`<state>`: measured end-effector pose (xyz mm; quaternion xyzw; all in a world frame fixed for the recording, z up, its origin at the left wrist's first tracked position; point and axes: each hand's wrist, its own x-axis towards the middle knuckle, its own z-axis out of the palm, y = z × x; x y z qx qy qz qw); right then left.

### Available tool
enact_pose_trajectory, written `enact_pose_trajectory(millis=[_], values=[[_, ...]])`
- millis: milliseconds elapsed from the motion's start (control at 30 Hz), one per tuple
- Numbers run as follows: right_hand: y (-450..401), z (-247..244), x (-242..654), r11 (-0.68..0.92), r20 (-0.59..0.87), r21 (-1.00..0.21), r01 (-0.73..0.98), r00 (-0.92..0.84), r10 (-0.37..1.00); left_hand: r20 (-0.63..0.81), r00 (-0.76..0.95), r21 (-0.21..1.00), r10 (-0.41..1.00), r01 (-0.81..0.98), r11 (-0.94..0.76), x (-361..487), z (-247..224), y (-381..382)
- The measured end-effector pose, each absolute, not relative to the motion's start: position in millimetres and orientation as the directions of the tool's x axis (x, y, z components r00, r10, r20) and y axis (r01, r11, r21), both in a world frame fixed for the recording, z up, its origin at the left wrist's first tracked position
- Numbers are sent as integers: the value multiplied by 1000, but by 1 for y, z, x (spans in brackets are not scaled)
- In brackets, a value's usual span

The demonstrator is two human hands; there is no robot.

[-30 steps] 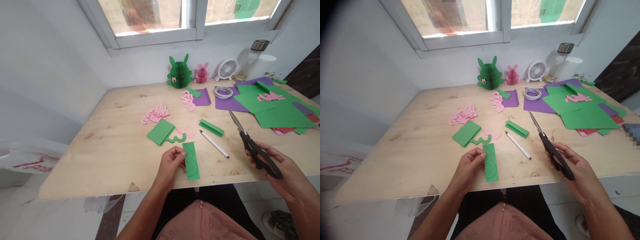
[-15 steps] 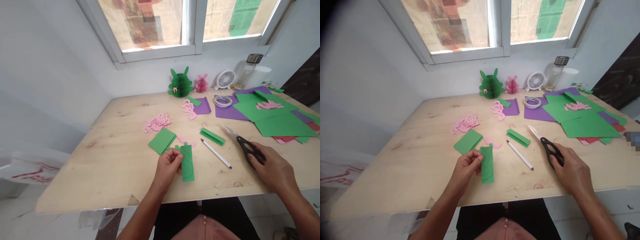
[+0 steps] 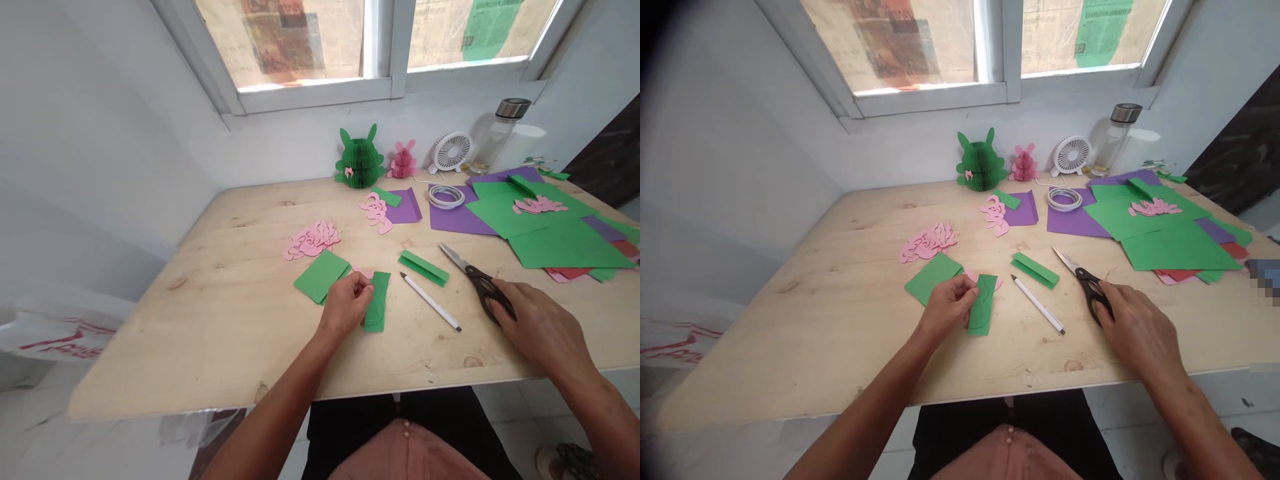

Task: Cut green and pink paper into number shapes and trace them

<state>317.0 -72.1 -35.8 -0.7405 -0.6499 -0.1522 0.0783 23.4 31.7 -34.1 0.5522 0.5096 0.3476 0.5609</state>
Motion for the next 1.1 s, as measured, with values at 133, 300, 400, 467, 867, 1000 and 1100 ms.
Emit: enact_pose_trajectory(millis=[133, 300, 400, 467, 867, 1000, 1100], values=[[-75, -30, 301, -79, 440, -25, 997, 82, 894, -200, 252, 974, 947, 155, 164, 24, -34, 31], [-63, -28, 255, 190, 423, -237, 953, -75, 903, -226, 304, 972, 926, 141, 191, 21, -31, 22], [-53, -32, 236, 178, 337, -165, 970, -114, 934, -240, 321, 967, 916, 165, 196, 15, -35, 15], [-48, -35, 231, 145, 303, -84, 986, -113, 946, -237, 315, 965, 919, 184, 186, 12, -38, 11], [-41, -43, 227, 4, 253, -154, 988, 36, 967, -117, 312, 950, 943, 313, 14, 12, -40, 3], [-47, -47, 229, -30, 237, -384, 923, 130, 963, -29, 297, 901, 954, 421, -103, 9, -35, 1], [-51, -46, 229, -34, 223, -476, 879, 157, 962, 67, 216, 857, 974, 487, -168, 1, -31, 5]])
